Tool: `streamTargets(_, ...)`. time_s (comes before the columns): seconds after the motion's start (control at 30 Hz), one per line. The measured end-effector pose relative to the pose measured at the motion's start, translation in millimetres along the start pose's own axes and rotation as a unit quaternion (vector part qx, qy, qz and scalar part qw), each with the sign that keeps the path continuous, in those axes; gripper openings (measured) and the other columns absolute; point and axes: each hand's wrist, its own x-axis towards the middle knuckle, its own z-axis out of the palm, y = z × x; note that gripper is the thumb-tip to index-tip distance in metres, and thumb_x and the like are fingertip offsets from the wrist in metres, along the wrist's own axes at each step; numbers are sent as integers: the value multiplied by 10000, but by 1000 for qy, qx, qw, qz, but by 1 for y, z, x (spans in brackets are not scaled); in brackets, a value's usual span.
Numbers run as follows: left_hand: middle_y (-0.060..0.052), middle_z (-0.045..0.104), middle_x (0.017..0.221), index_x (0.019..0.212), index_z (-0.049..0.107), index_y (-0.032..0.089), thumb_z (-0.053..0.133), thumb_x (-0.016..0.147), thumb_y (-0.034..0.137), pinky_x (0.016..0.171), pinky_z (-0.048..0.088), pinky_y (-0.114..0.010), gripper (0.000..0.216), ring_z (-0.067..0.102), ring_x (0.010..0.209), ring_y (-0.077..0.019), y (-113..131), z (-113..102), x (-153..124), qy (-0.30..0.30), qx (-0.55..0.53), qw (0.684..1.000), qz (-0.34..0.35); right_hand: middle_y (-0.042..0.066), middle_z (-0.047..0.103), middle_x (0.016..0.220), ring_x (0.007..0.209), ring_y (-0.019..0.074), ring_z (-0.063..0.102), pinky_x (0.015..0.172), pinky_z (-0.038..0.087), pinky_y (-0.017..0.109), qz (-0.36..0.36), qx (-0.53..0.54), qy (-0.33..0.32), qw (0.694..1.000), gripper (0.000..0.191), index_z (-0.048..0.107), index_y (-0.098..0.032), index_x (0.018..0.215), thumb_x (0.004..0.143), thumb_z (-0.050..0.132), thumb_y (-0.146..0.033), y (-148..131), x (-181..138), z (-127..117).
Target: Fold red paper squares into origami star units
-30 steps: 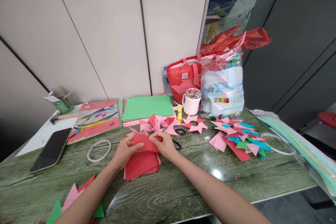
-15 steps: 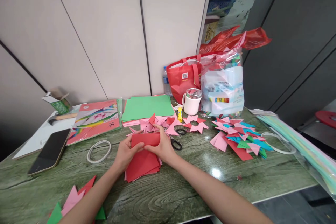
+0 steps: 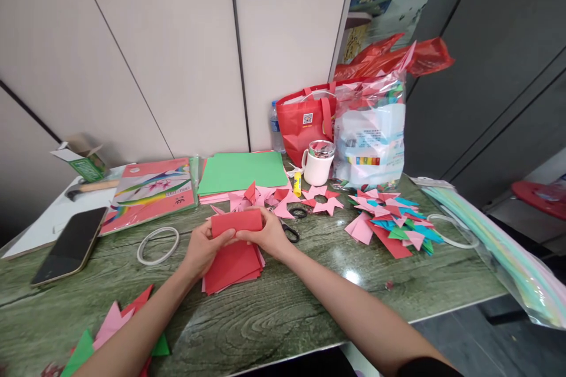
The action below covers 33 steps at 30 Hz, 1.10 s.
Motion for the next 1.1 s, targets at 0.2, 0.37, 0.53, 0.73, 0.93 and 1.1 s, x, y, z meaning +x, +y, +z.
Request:
streamTargets(0.2, -72, 703, 875, 996, 634, 110, 778, 544, 211, 750, 546, -374, 485, 656, 784, -208, 6, 1, 0, -15, -49, 998, -27, -11, 605, 729, 575, 124, 563, 536, 514, 250, -4, 49, -15, 999, 360, 545, -176, 840, 578, 745, -319, 1, 1, -2)
streamTargets(0.37, -87, 699, 913, 1040, 604, 117, 782, 529, 155, 741, 553, -382, 542, 662, 794, -228, 9, -2, 1, -37, -64, 996, -53, -15, 603, 712, 542, 113, 559, 514, 499, 236, -12, 36, -17, 999, 365, 552, -166, 833, 568, 760, -307, 3, 1, -3)
streamTargets(0.53, -88, 697, 941, 1112, 576, 150, 770, 555, 160, 754, 550, -398, 590, 668, 793, -232, 8, -5, 2, -60, -58, 995, -54, -23, 599, 695, 526, 112, 555, 499, 492, 234, -16, 25, -18, 999, 346, 549, -171, 820, 573, 759, -291, 2, 0, -2)
streamTargets(0.73, -92, 705, 919, 1159, 563, 152, 736, 625, 220, 759, 543, -418, 566, 663, 833, -254, 5, -7, 3, -79, -28, 996, -33, -24, 603, 672, 544, 120, 550, 503, 504, 246, -20, 42, -5, 999, 358, 564, -170, 783, 531, 781, -303, 1, 0, -2)
streamTargets(0.93, -89, 682, 1010, 1110, 609, 150, 726, 627, 306, 731, 551, -400, 521, 651, 854, -257, 2, -9, 3, -50, 68, 996, 14, -5, 613, 678, 581, 147, 565, 512, 519, 275, -19, 46, 21, 999, 386, 554, -172, 763, 513, 780, -360, 2, -1, 0)
streamTargets(1.1, -90, 674, 1051, 1073, 645, 160, 690, 659, 322, 776, 526, -366, 446, 610, 972, -286, 4, -10, 3, -26, 214, 973, 80, 10, 616, 752, 694, 182, 575, 629, 502, 297, -74, -97, 30, 992, 402, 543, -176, 826, 521, 771, -304, 7, 0, -3)
